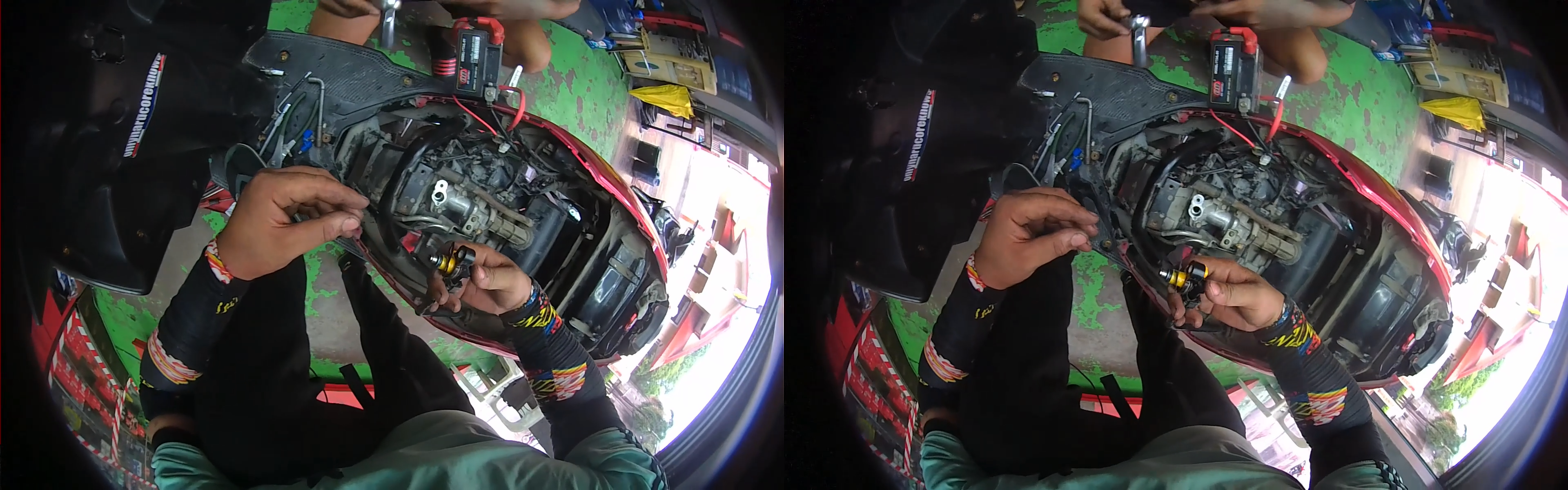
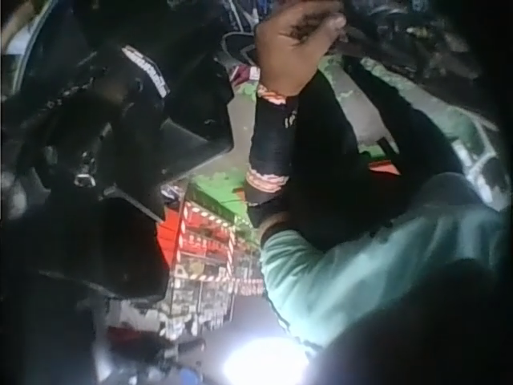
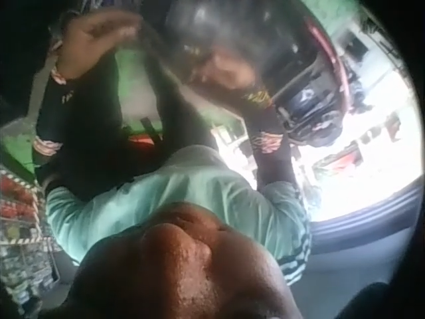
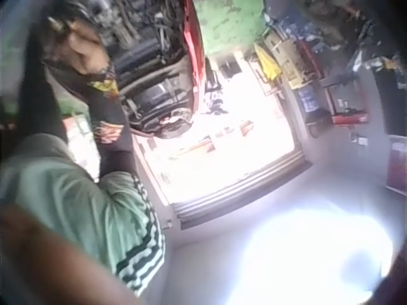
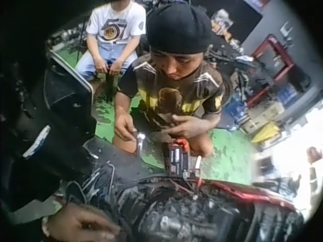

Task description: Performing maintenance on a motorcycle engine, specifically working on the carburetor and fuel connections.

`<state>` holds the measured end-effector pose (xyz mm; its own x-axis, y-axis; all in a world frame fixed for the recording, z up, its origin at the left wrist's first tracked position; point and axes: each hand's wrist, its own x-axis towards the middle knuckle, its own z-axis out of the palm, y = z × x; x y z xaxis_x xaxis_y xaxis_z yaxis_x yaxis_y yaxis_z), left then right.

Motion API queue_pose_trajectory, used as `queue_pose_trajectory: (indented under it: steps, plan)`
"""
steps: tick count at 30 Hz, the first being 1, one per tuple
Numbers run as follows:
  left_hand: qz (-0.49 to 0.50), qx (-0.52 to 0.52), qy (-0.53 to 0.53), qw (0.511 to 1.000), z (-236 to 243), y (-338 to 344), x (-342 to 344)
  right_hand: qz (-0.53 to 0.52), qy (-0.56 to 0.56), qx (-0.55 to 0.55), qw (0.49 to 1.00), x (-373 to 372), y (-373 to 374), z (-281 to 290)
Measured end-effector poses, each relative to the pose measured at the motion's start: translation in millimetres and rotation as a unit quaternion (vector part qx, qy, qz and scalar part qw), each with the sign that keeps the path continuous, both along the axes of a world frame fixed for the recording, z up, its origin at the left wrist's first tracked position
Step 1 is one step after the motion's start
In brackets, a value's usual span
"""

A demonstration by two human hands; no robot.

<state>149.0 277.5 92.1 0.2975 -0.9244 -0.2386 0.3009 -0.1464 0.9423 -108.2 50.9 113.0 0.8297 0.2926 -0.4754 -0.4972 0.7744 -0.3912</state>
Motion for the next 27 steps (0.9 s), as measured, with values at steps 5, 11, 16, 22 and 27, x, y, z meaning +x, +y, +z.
queue_pose_trajectory:
  steps: [5,11,16,22,27]
  plan:
    - [0.002,-0.001,0.012,1.0,-5,-2,-1,-0.004,0.012,0.009,1.0,2,-2,4]
    - [-0.01,-0.002,0.01,1.0,-6,-6,-3,-0.022,0.002,0.033,0.999,-9,0,-2]
    - [-0.021,-0.01,0.013,1.0,-6,-8,-4,-0.048,-0.017,0.061,0.997,-14,1,-6]
    - [-0.024,-0.013,0.01,1.0,-3,-14,-5,-0.071,-0.023,0.08,0.994,-25,2,2]
    - [-0.036,-0.011,0.023,0.999,-1,-21,-6,-0.086,-0.021,0.08,0.993,-47,-7,23]
